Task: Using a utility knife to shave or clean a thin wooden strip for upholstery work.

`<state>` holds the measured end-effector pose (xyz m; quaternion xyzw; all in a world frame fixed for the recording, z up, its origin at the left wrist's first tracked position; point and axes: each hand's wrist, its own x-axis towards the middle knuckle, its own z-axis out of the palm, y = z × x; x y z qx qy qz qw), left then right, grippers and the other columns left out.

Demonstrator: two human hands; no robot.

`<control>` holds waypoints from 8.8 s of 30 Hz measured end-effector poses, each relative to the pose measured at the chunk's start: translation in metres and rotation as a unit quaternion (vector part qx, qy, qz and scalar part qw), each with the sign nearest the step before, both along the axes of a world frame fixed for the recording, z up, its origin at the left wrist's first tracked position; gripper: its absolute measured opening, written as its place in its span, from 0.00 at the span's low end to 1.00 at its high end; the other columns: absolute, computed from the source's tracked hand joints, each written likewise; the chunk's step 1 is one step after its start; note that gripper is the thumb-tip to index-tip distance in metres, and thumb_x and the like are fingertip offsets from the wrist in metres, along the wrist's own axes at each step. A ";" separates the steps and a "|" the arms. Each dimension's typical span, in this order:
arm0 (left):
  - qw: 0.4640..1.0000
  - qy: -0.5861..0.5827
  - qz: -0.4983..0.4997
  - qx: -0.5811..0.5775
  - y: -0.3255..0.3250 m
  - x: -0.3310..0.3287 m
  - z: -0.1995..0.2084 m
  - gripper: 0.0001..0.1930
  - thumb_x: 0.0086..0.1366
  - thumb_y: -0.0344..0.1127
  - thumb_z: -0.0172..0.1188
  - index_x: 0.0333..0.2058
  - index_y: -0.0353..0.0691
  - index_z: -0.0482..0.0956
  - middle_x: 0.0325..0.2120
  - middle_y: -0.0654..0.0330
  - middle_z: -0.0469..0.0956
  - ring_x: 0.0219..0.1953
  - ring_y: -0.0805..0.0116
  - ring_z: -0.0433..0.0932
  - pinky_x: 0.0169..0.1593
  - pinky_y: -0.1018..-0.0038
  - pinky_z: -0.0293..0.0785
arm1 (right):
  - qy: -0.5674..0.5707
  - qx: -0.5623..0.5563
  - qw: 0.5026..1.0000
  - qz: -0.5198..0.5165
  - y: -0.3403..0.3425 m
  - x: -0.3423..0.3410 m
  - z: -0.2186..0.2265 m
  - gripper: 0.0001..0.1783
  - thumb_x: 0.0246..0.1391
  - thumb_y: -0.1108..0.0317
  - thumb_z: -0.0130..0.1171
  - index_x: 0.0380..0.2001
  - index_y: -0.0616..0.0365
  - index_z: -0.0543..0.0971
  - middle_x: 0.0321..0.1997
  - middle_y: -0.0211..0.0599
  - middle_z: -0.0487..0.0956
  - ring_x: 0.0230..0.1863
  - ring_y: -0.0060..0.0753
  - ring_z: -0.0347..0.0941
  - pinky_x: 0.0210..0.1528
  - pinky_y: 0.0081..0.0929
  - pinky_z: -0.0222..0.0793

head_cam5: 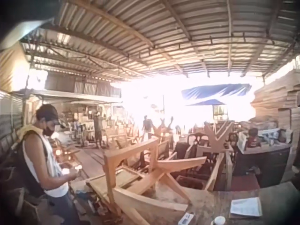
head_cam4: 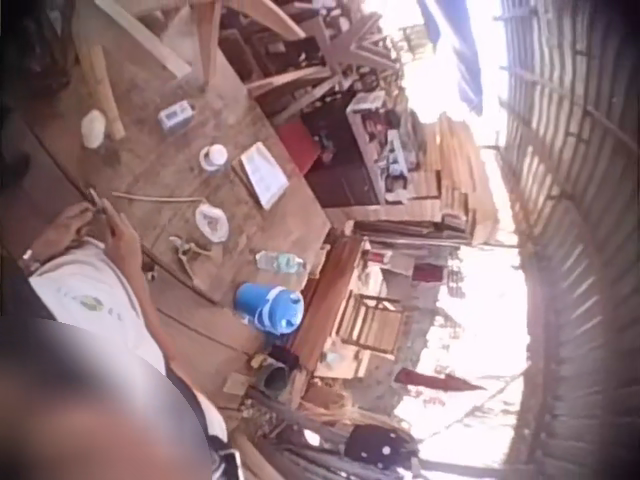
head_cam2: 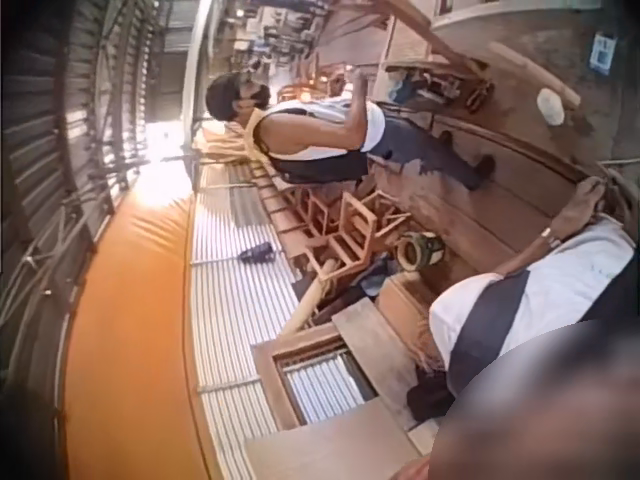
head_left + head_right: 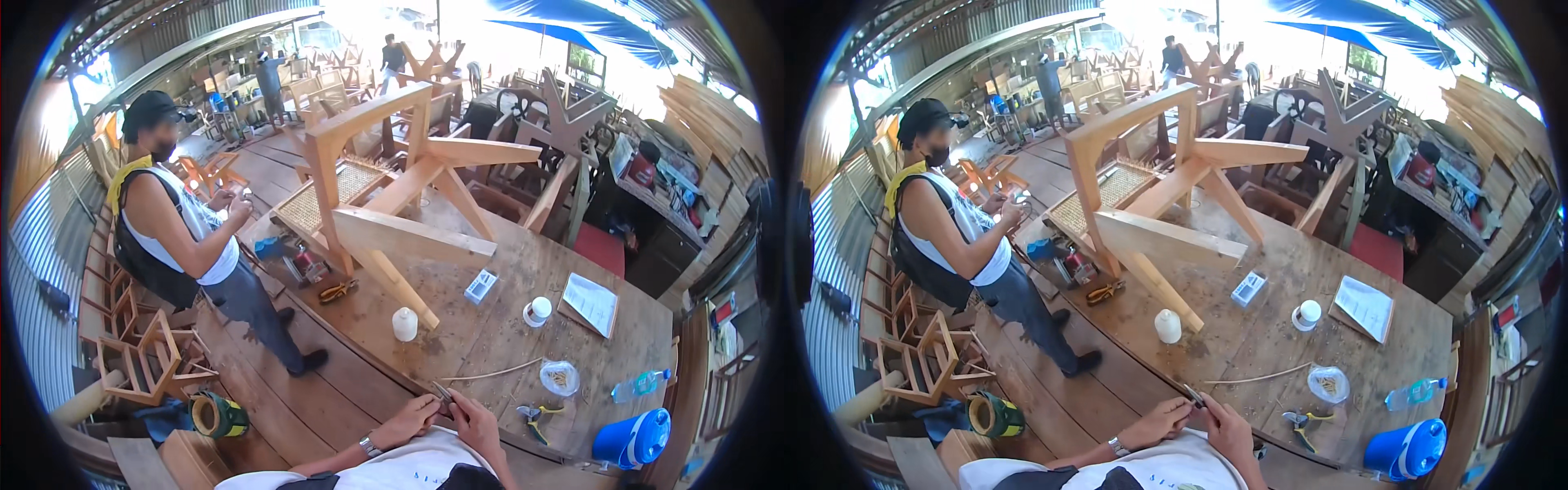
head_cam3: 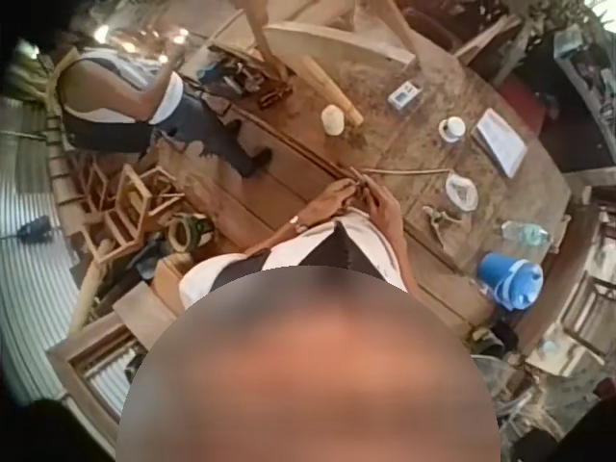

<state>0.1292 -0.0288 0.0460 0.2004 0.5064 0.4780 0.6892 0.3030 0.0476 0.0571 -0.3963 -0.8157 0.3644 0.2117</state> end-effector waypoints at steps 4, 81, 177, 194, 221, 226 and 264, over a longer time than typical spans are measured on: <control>1.000 -0.008 -0.003 -0.002 0.011 -0.005 0.012 0.12 0.80 0.42 0.47 0.44 0.40 0.74 0.22 0.74 0.62 0.19 0.83 0.54 0.22 0.82 0.49 | 0.011 0.024 1.000 -0.013 0.010 -0.006 -0.002 0.21 0.63 0.63 0.62 0.59 0.41 0.81 0.31 0.43 0.79 0.31 0.48 0.79 0.34 0.41 0.75; 0.996 0.094 -0.012 -0.007 -0.020 0.001 0.042 0.08 0.79 0.36 0.51 0.41 0.40 0.76 0.20 0.74 0.63 0.20 0.87 0.56 0.23 0.85 0.50 | 0.039 0.014 0.995 -0.096 -0.021 0.009 0.007 0.25 0.63 0.72 0.61 0.62 0.43 0.78 0.31 0.40 0.76 0.29 0.44 0.75 0.33 0.33 0.72; 0.994 0.075 0.078 0.028 0.023 -0.005 0.031 0.14 0.79 0.40 0.51 0.49 0.38 0.80 0.22 0.72 0.66 0.21 0.85 0.53 0.25 0.83 0.50 | 0.120 -0.091 0.984 -0.090 -0.003 0.008 -0.007 0.25 0.70 0.65 0.55 0.68 0.53 0.72 0.37 0.36 0.79 0.36 0.29 0.73 0.41 0.28 0.69; 0.970 0.235 0.001 0.069 0.015 0.010 0.021 0.11 0.79 0.39 0.50 0.42 0.40 0.77 0.20 0.73 0.64 0.22 0.86 0.57 0.25 0.82 0.53 | 0.043 -0.023 0.998 -0.041 -0.002 0.004 0.009 0.30 0.62 0.69 0.62 0.68 0.40 0.73 0.32 0.39 0.76 0.30 0.43 0.76 0.33 0.38 0.72; 0.987 0.162 0.014 0.012 0.012 0.014 0.028 0.11 0.80 0.37 0.48 0.36 0.41 0.74 0.18 0.75 0.60 0.21 0.86 0.54 0.24 0.82 0.49 | -0.022 -0.028 0.998 -0.044 0.000 0.002 0.001 0.24 0.65 0.69 0.60 0.64 0.42 0.77 0.32 0.40 0.76 0.33 0.42 0.78 0.37 0.35 0.74; 0.986 0.158 -0.045 -0.007 0.002 0.012 0.042 0.13 0.80 0.40 0.48 0.39 0.39 0.75 0.20 0.74 0.62 0.20 0.86 0.54 0.24 0.83 0.48 | 0.075 -0.077 0.976 -0.189 0.008 0.017 -0.017 0.22 0.68 0.71 0.56 0.64 0.48 0.76 0.43 0.47 0.82 0.40 0.34 0.79 0.46 0.25 0.74; 0.995 0.092 -0.026 -0.028 0.016 0.010 0.046 0.13 0.81 0.41 0.45 0.40 0.40 0.73 0.21 0.73 0.63 0.20 0.85 0.54 0.22 0.84 0.50 | 0.055 -0.033 0.981 -0.180 0.005 0.011 -0.009 0.23 0.65 0.70 0.60 0.63 0.43 0.78 0.32 0.43 0.78 0.31 0.41 0.76 0.36 0.31 0.72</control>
